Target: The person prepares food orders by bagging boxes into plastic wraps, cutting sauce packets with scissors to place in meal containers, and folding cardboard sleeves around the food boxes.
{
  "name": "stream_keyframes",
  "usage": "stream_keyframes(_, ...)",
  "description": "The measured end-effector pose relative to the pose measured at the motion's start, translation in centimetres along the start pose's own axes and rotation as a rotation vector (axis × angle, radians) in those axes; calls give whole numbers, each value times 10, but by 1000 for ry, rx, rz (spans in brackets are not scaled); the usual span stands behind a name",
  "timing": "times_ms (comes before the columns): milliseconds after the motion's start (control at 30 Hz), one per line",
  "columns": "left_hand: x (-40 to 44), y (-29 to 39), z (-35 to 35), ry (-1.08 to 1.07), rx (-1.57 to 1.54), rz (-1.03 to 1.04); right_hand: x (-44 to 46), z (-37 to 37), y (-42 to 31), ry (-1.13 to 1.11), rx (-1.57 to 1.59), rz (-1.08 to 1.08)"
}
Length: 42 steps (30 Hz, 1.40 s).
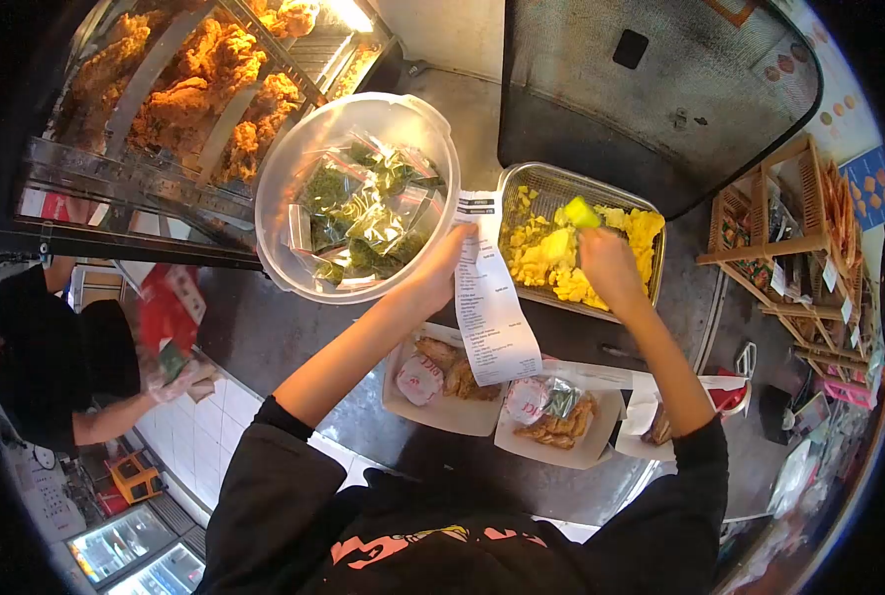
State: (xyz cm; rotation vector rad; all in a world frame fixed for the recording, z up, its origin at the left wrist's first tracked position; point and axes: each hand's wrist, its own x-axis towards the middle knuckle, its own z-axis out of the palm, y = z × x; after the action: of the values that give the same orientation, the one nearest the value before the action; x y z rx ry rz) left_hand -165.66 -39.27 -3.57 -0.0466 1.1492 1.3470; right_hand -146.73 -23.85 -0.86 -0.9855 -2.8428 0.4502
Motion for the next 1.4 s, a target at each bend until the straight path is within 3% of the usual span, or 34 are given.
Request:
stream_keyframes(167,-13,1,5,88,10,-11,-21,9,2,-63,103,-88)
stream_keyframes(267,-12,-2,6,91,-53,-53,-24,5,-6,-191,-62,-185)
stream_keyframes(367,-3,-1,3,60,-84,-77,-25,-10,-31,-96,-75,-261)
stream_keyframes(467,1,-3,-4,-57,-108,-93,-32,24,-27,-242,33,-192)
stream_keyframes(633,0,0,-2,-44,-90,-141,-31,44,-29,-345,43,-212)
stream_keyframes(733,0,1,-1,-74,-75,-151,-26,43,-35,-309,233,-98)
stream_keyframes(800,-1,0,0,-74,-64,-165,-29,42,-44,-393,577,56)
stream_keyframes(967,-3,0,4,-72,-67,-187,-25,42,-43,-349,423,-102)
stream_keyframes(1033,-5,0,4,-96,-55,-190,-6,33,-37,-458,565,66)
stream_keyframes(1100,-4,2,4,-122,-85,-193,5,34,-18,-442,554,28)
stream_keyframes(1167,-7,3,14,-93,-86,-171,9,29,-8,-598,1093,475)
stream_keyframes(1200,-10,5,20,-60,-89,-151,9,21,-3,-689,1264,572)
stream_keyframes(1300,-10,4,27,-80,-102,-139,7,23,18,-796,1524,686)
stream_keyframes(1400,-9,6,26,-47,-83,-158,2,34,33,-858,1594,691)
